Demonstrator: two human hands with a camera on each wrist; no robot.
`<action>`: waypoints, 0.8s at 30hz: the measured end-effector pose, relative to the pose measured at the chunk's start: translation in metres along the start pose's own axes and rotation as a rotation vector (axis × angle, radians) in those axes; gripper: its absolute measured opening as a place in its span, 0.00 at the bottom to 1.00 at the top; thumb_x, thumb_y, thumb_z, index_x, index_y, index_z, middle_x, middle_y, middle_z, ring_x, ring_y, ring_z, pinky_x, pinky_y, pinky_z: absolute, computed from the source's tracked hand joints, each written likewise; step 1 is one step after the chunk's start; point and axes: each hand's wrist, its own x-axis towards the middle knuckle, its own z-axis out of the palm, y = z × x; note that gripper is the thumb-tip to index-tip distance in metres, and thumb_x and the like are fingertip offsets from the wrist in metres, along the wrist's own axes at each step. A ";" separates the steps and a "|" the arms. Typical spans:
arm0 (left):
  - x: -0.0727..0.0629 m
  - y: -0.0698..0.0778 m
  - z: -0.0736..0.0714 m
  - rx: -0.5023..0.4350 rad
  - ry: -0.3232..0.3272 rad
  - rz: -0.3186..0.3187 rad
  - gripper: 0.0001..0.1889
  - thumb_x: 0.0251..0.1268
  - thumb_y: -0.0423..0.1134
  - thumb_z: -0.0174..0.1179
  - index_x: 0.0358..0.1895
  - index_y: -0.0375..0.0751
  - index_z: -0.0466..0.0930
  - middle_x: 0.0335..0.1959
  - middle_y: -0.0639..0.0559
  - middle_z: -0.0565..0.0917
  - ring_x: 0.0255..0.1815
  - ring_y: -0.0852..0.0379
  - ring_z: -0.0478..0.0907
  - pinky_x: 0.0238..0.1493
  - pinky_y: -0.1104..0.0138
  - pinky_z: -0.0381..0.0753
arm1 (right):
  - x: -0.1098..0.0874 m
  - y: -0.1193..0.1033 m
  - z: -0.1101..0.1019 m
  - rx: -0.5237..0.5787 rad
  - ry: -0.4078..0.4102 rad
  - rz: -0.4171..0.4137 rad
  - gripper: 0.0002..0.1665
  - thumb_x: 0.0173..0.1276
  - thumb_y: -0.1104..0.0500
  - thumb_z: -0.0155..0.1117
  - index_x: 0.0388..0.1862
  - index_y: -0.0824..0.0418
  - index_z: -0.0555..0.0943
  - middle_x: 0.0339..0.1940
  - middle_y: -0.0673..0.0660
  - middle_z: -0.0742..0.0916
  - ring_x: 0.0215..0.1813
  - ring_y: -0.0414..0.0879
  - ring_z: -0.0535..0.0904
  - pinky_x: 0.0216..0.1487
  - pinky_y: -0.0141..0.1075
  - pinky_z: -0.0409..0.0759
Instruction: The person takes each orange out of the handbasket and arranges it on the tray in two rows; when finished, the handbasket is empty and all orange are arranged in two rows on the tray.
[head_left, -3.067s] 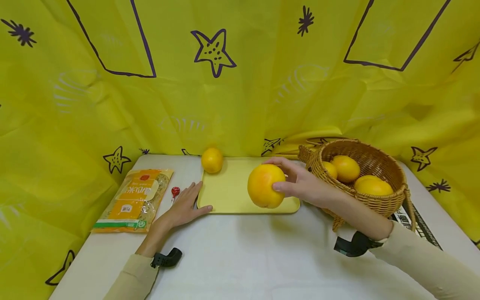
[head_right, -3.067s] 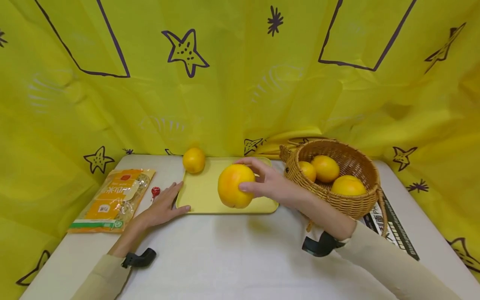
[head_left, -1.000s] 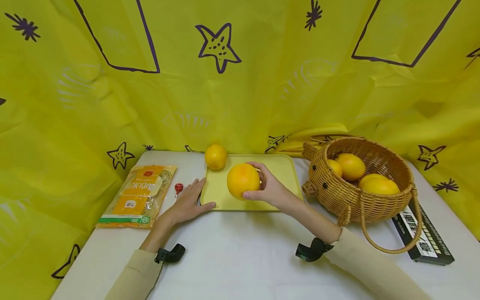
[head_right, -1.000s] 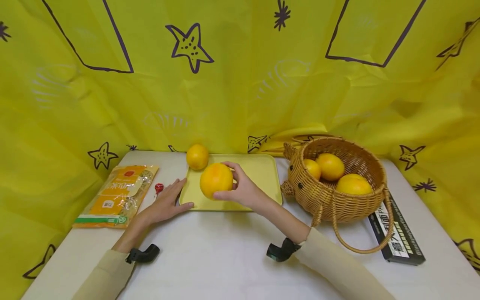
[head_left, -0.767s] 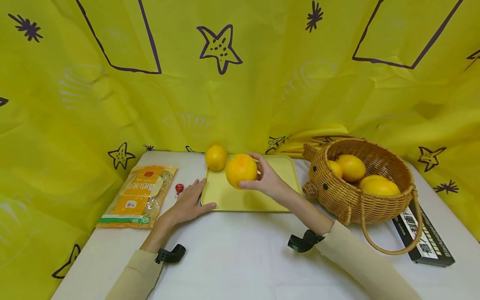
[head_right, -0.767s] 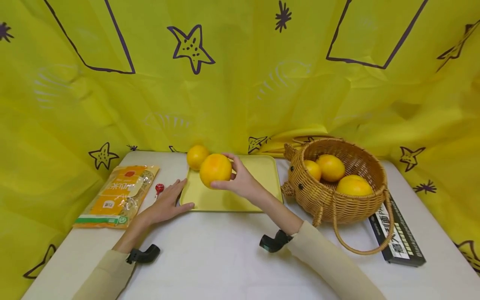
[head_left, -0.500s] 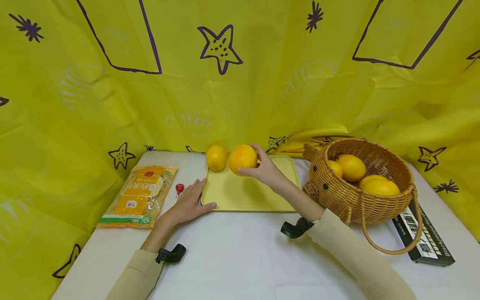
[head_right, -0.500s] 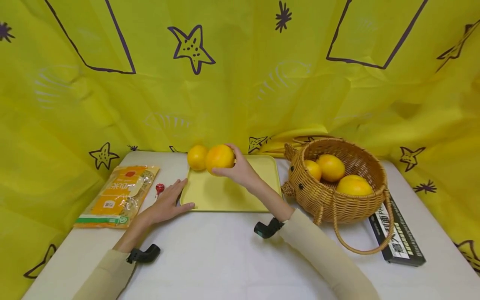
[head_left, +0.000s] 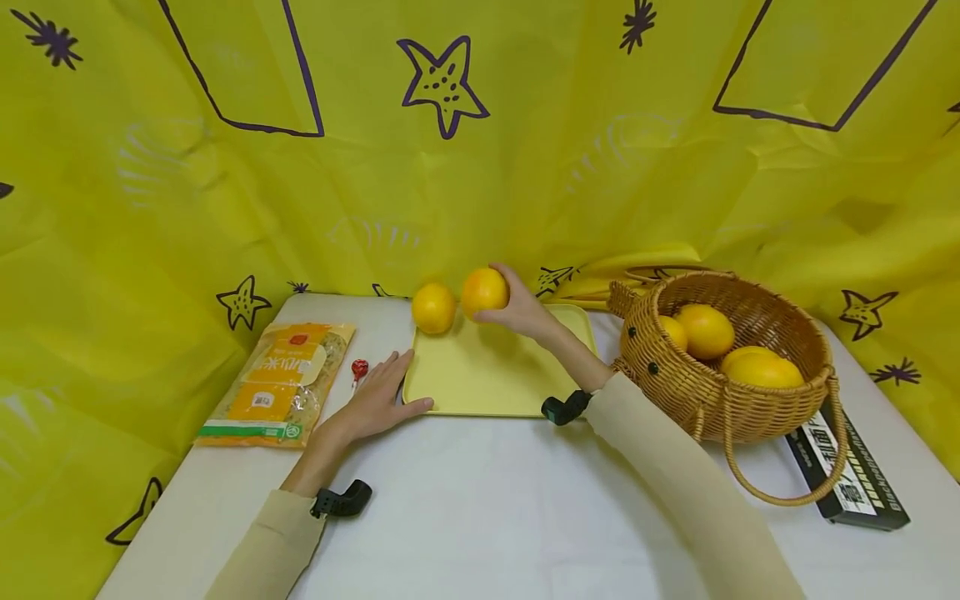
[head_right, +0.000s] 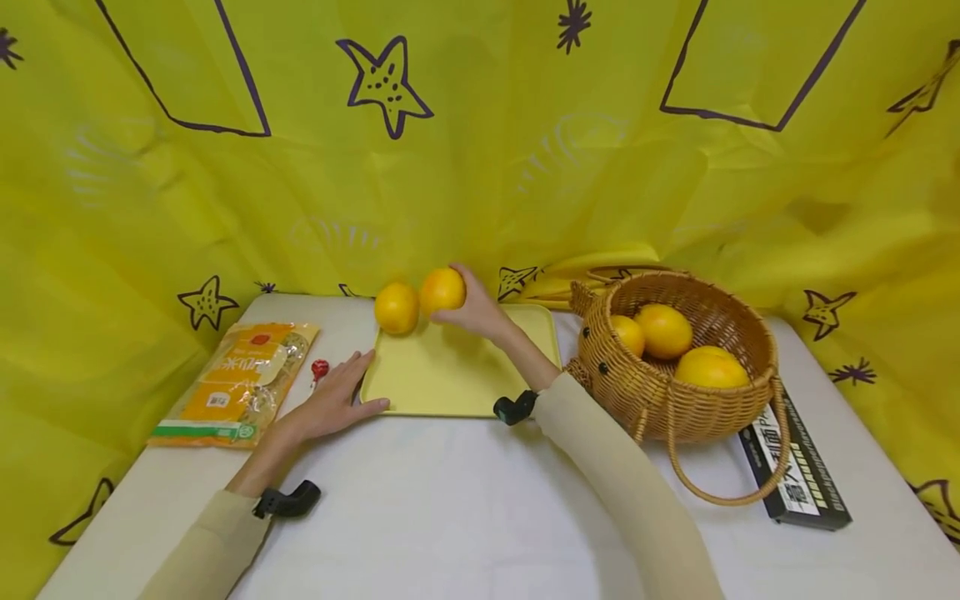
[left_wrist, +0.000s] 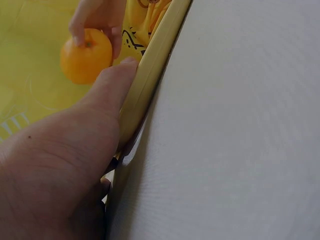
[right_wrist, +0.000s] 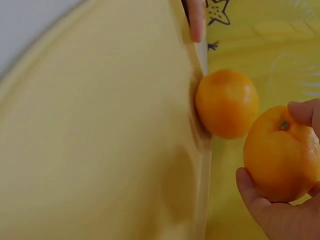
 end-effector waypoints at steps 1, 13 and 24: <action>0.000 0.000 0.000 0.001 0.000 -0.001 0.51 0.62 0.60 0.59 0.78 0.35 0.44 0.79 0.36 0.48 0.81 0.38 0.42 0.79 0.45 0.43 | 0.002 0.002 -0.001 -0.008 -0.003 -0.002 0.57 0.56 0.57 0.72 0.78 0.54 0.49 0.74 0.62 0.64 0.65 0.60 0.71 0.65 0.55 0.73; 0.000 0.000 0.001 0.008 0.009 -0.002 0.51 0.62 0.61 0.60 0.78 0.36 0.44 0.79 0.38 0.50 0.81 0.39 0.43 0.79 0.45 0.43 | 0.028 0.023 0.005 -0.129 -0.003 0.037 0.56 0.55 0.59 0.72 0.77 0.60 0.50 0.72 0.65 0.66 0.65 0.59 0.69 0.68 0.53 0.70; 0.001 0.001 0.001 0.000 -0.004 -0.013 0.51 0.61 0.62 0.59 0.78 0.37 0.44 0.79 0.39 0.50 0.81 0.40 0.42 0.79 0.46 0.42 | 0.033 0.025 0.015 -0.209 -0.002 0.031 0.56 0.54 0.60 0.72 0.76 0.63 0.52 0.69 0.67 0.69 0.65 0.60 0.71 0.67 0.52 0.72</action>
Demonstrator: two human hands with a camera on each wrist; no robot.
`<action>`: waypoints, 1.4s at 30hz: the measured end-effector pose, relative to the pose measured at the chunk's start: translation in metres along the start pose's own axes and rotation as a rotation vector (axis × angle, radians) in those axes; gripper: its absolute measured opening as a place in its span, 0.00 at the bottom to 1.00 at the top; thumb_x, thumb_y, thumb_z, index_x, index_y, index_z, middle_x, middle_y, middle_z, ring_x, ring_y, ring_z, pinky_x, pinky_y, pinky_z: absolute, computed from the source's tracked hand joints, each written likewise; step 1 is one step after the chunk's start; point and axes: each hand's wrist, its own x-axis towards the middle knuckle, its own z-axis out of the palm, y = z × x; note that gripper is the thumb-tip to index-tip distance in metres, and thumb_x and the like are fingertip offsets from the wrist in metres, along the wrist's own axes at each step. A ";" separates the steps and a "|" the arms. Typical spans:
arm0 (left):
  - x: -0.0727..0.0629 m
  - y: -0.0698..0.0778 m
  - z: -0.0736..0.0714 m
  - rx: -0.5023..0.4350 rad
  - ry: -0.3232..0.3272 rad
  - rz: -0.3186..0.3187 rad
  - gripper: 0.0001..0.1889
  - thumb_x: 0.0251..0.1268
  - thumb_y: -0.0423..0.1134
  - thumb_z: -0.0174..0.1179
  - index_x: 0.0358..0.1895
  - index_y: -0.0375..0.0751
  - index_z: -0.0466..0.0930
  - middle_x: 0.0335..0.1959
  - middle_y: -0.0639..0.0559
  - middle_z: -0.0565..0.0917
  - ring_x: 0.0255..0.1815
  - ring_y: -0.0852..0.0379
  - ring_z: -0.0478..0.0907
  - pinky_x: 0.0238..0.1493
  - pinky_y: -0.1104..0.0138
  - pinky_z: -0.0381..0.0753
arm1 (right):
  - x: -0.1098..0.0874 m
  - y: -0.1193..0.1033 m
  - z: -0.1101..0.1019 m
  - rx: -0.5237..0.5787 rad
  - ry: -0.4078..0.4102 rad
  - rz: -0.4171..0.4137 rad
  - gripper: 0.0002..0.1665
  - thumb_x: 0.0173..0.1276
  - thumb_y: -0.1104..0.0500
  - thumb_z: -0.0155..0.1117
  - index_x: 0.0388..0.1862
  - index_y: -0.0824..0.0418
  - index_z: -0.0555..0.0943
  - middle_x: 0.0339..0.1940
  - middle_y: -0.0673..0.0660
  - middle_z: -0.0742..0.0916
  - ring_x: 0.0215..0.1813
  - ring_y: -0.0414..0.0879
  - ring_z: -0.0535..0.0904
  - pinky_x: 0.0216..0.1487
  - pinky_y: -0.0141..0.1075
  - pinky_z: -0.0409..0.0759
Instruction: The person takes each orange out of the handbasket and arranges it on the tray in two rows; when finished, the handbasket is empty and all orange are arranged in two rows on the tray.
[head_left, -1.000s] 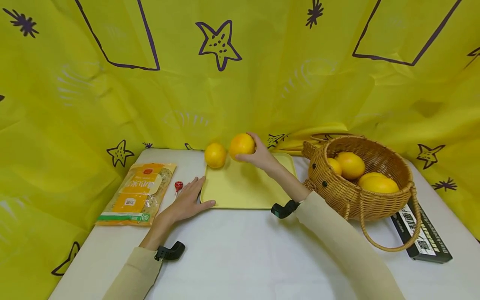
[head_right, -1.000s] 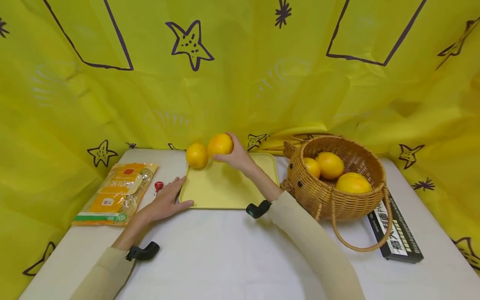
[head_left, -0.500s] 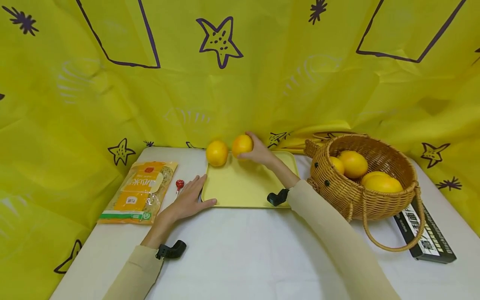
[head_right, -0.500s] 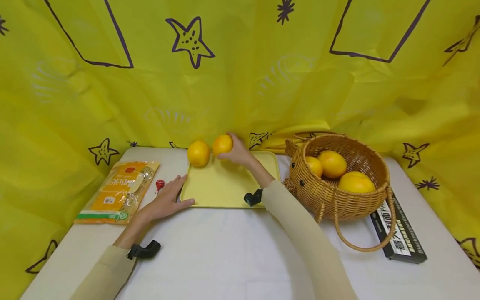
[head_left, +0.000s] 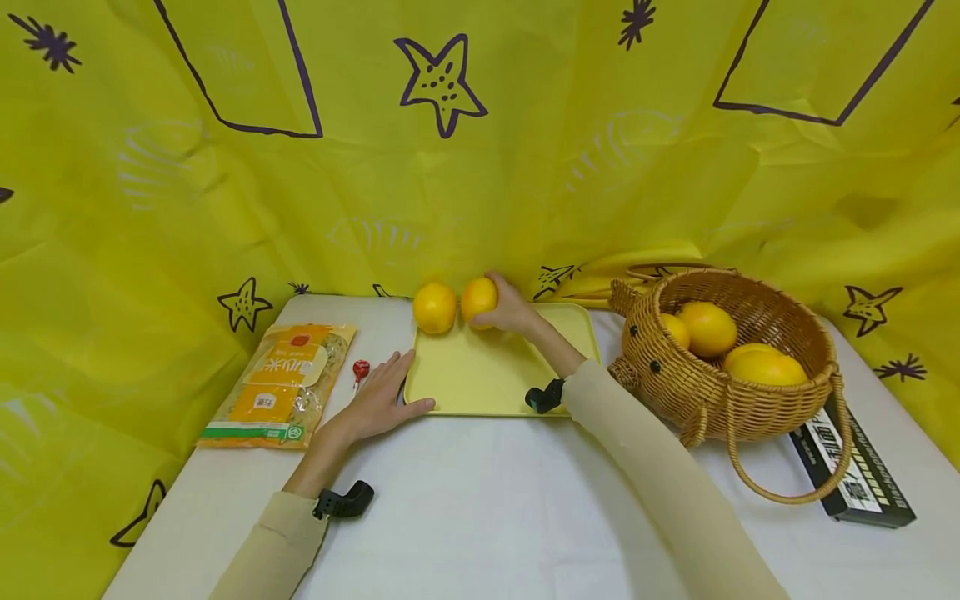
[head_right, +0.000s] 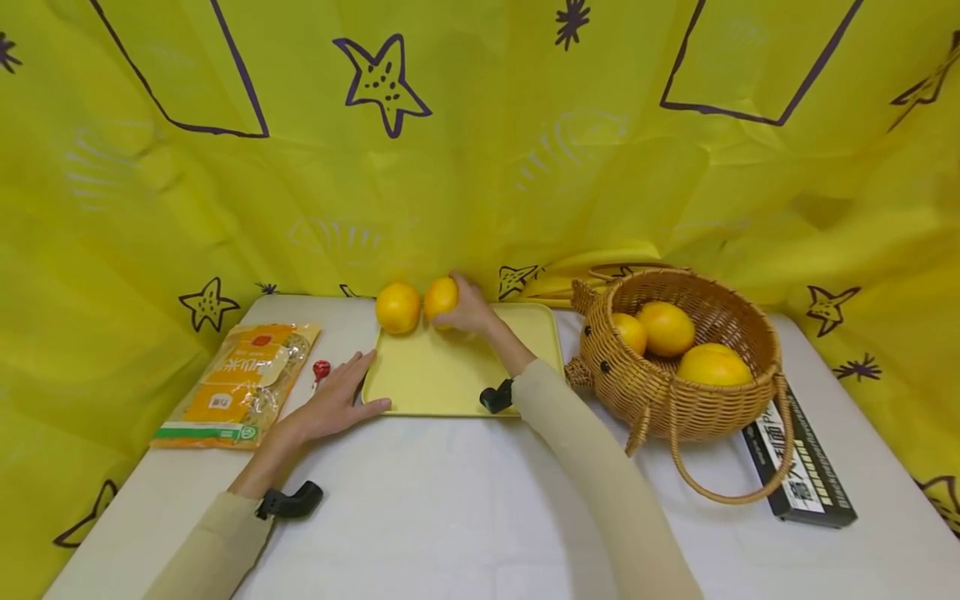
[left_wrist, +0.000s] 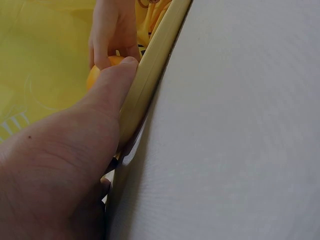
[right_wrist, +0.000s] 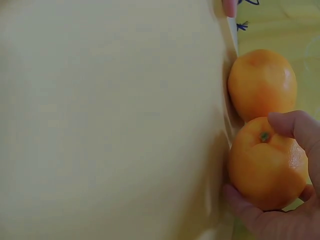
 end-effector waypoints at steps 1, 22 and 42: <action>0.000 0.001 0.000 -0.001 0.000 0.001 0.51 0.61 0.62 0.59 0.78 0.37 0.44 0.79 0.39 0.50 0.81 0.40 0.42 0.79 0.46 0.42 | 0.000 0.000 0.001 -0.007 0.006 -0.004 0.55 0.53 0.61 0.72 0.76 0.63 0.52 0.69 0.67 0.70 0.64 0.60 0.71 0.66 0.52 0.72; 0.002 0.000 0.000 0.014 0.015 0.017 0.51 0.62 0.61 0.59 0.78 0.36 0.44 0.79 0.38 0.50 0.80 0.38 0.43 0.79 0.45 0.43 | -0.001 -0.008 0.005 -0.068 -0.019 0.028 0.58 0.56 0.58 0.70 0.78 0.63 0.46 0.74 0.68 0.64 0.71 0.60 0.64 0.71 0.52 0.67; -0.001 -0.001 0.001 0.007 0.018 0.021 0.51 0.63 0.62 0.59 0.77 0.35 0.45 0.79 0.37 0.51 0.80 0.37 0.44 0.78 0.43 0.44 | -0.004 -0.005 0.010 -0.037 0.019 0.054 0.61 0.57 0.55 0.71 0.78 0.65 0.43 0.76 0.70 0.58 0.74 0.61 0.59 0.75 0.53 0.61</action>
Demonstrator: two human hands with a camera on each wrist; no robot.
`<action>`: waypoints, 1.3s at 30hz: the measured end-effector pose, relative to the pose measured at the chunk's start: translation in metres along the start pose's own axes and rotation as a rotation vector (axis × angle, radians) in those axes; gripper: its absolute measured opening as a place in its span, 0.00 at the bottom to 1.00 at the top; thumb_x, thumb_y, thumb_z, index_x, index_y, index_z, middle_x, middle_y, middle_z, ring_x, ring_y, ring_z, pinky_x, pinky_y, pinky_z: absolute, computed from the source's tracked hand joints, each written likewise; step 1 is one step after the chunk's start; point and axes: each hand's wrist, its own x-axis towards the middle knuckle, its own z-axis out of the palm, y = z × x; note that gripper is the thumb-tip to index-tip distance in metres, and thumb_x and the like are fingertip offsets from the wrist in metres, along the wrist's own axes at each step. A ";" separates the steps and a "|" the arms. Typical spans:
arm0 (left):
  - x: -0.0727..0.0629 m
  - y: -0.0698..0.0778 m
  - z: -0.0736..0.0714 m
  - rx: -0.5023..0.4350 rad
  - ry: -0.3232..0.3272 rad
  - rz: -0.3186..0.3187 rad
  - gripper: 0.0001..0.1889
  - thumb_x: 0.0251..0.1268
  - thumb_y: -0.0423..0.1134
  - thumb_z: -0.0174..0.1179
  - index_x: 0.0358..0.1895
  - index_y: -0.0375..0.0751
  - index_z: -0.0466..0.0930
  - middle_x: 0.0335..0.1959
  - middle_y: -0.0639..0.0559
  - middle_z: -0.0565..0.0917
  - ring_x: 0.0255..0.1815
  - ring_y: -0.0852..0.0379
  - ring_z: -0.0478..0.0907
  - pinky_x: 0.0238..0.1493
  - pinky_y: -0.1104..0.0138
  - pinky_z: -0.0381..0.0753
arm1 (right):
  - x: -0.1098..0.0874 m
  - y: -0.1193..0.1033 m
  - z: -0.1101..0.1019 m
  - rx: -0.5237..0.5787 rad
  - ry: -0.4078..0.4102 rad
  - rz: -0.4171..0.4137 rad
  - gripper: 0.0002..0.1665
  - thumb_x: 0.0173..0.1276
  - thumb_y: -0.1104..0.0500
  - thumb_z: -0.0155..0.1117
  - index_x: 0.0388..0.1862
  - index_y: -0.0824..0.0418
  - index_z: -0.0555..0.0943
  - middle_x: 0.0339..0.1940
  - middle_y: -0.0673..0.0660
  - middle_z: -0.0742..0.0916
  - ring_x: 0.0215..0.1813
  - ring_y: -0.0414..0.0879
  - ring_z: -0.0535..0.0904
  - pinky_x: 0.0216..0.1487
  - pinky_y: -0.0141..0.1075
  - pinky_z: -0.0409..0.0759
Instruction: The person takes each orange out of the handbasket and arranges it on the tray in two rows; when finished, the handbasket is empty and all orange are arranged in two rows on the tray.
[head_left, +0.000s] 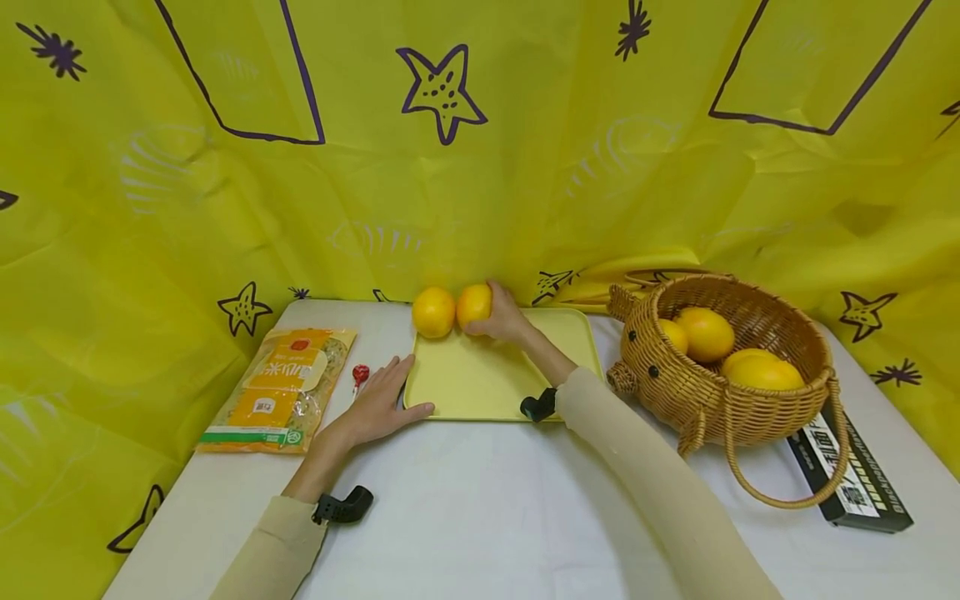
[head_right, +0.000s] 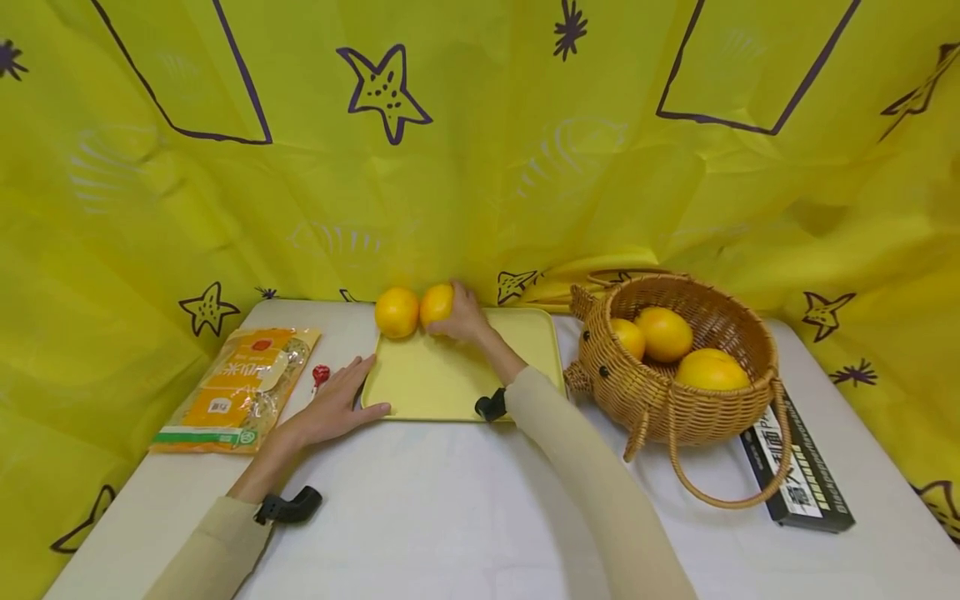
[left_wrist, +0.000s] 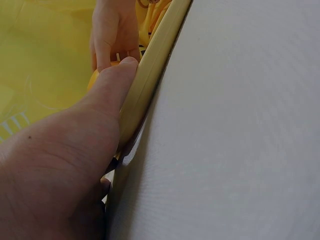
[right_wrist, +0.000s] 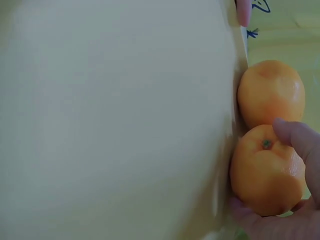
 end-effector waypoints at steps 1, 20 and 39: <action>0.000 0.000 0.000 0.000 0.000 0.000 0.51 0.62 0.62 0.59 0.77 0.35 0.45 0.79 0.37 0.51 0.80 0.36 0.44 0.78 0.43 0.44 | 0.000 0.000 0.001 -0.003 0.008 0.000 0.61 0.57 0.55 0.72 0.78 0.65 0.43 0.76 0.70 0.58 0.74 0.61 0.59 0.75 0.53 0.62; -0.003 0.001 0.002 -0.014 -0.015 -0.009 0.51 0.63 0.62 0.59 0.77 0.35 0.45 0.79 0.36 0.51 0.80 0.37 0.43 0.78 0.43 0.43 | -0.103 -0.035 -0.009 0.276 -0.049 -0.035 0.46 0.67 0.54 0.65 0.77 0.57 0.52 0.76 0.63 0.61 0.76 0.60 0.61 0.70 0.54 0.70; -0.001 0.001 0.000 -0.003 -0.007 -0.008 0.51 0.61 0.62 0.60 0.78 0.36 0.45 0.79 0.36 0.51 0.80 0.37 0.44 0.78 0.43 0.45 | -0.282 0.019 -0.080 0.350 0.000 -0.346 0.30 0.70 0.72 0.55 0.70 0.65 0.63 0.63 0.45 0.78 0.61 0.33 0.76 0.56 0.25 0.79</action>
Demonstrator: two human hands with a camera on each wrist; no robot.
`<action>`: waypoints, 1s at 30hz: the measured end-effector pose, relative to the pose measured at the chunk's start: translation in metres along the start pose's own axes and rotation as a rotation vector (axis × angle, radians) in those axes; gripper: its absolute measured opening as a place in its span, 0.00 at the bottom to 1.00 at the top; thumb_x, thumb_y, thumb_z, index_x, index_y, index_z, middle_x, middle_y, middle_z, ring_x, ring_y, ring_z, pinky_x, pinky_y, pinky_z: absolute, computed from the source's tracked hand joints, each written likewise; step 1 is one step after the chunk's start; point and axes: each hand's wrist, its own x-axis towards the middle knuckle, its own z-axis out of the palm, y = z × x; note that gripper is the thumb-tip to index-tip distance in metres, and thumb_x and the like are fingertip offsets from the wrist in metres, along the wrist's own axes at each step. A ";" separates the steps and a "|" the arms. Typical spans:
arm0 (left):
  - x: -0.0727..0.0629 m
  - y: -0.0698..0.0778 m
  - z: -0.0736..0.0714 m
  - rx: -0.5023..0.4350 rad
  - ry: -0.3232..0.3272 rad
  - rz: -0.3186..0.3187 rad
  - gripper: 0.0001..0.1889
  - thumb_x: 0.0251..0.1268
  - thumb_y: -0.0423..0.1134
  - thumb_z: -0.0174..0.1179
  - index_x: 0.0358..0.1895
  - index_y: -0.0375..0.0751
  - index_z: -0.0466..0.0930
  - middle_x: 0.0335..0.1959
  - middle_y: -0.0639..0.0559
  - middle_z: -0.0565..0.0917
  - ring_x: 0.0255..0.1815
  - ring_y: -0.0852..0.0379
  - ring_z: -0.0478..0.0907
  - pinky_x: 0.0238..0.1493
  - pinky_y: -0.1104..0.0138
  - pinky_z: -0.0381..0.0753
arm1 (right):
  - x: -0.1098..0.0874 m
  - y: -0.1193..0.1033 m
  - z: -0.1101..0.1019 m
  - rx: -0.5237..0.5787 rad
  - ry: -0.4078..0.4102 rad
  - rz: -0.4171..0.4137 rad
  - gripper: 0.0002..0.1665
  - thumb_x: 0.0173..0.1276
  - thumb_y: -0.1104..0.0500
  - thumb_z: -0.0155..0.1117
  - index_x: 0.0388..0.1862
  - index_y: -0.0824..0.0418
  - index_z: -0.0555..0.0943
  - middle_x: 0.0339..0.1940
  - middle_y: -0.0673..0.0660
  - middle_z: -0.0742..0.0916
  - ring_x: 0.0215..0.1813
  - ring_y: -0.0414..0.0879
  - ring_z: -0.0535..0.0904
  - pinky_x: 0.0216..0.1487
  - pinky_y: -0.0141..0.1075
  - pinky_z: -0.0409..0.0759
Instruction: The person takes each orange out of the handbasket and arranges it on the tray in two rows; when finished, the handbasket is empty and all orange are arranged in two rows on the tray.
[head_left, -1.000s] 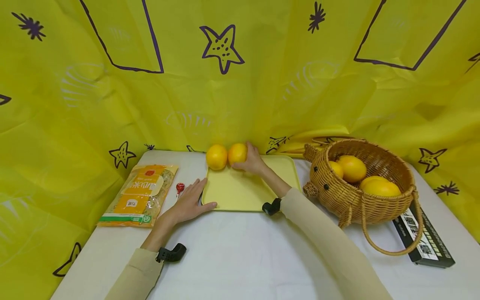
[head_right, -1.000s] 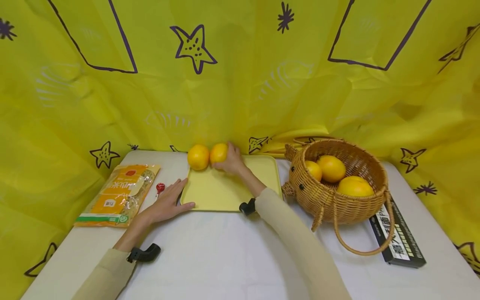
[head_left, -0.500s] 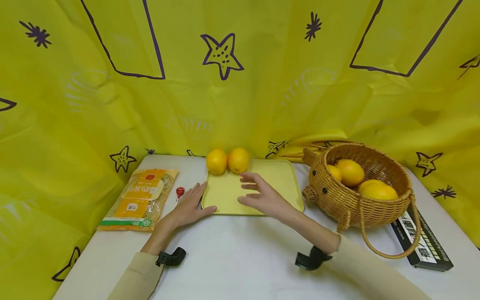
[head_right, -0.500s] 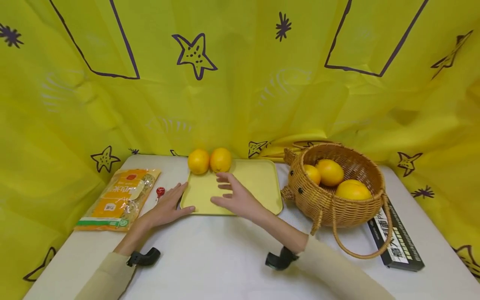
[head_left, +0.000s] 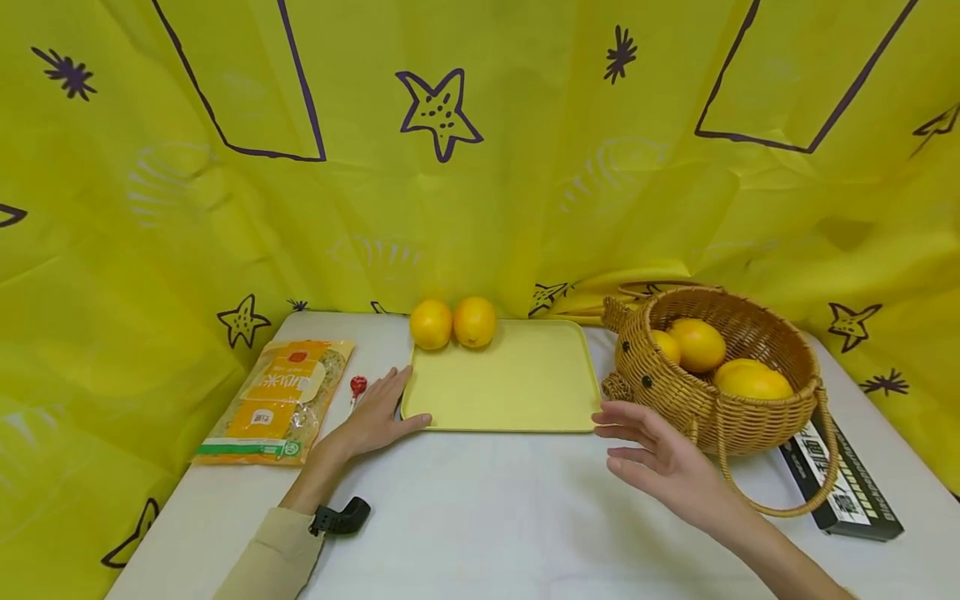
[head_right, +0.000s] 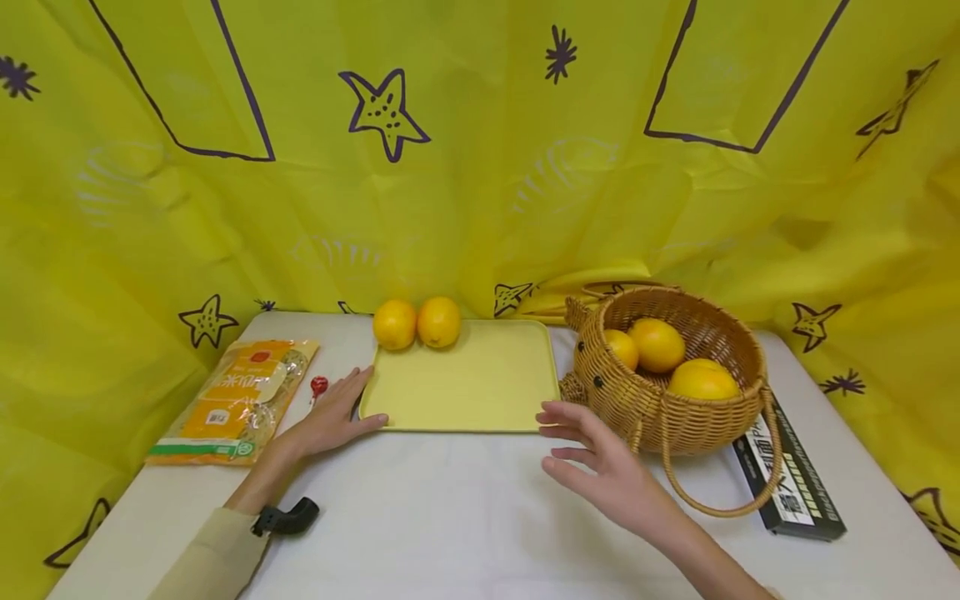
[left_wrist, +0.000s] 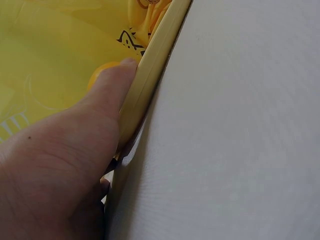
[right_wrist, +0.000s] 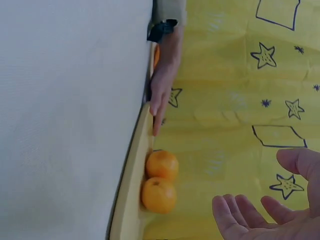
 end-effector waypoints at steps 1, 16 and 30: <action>0.000 0.000 0.000 0.000 -0.002 -0.001 0.51 0.61 0.62 0.60 0.78 0.36 0.45 0.79 0.37 0.51 0.80 0.38 0.43 0.78 0.44 0.44 | -0.004 0.001 -0.004 0.015 0.006 0.000 0.31 0.70 0.73 0.54 0.70 0.66 0.62 0.62 0.44 0.78 0.61 0.33 0.77 0.56 0.24 0.79; -0.001 -0.003 0.002 0.003 0.010 0.013 0.51 0.62 0.62 0.59 0.78 0.35 0.45 0.79 0.36 0.50 0.80 0.37 0.44 0.78 0.43 0.45 | -0.029 0.000 -0.031 0.144 0.049 -0.046 0.36 0.68 0.81 0.44 0.74 0.70 0.54 0.67 0.49 0.77 0.64 0.36 0.77 0.57 0.28 0.80; 0.000 -0.002 0.000 0.001 0.004 0.022 0.51 0.62 0.61 0.59 0.77 0.35 0.45 0.79 0.36 0.50 0.80 0.38 0.43 0.79 0.44 0.44 | -0.035 -0.020 -0.040 0.066 0.066 0.030 0.35 0.70 0.79 0.45 0.75 0.69 0.53 0.65 0.51 0.78 0.61 0.38 0.79 0.55 0.31 0.82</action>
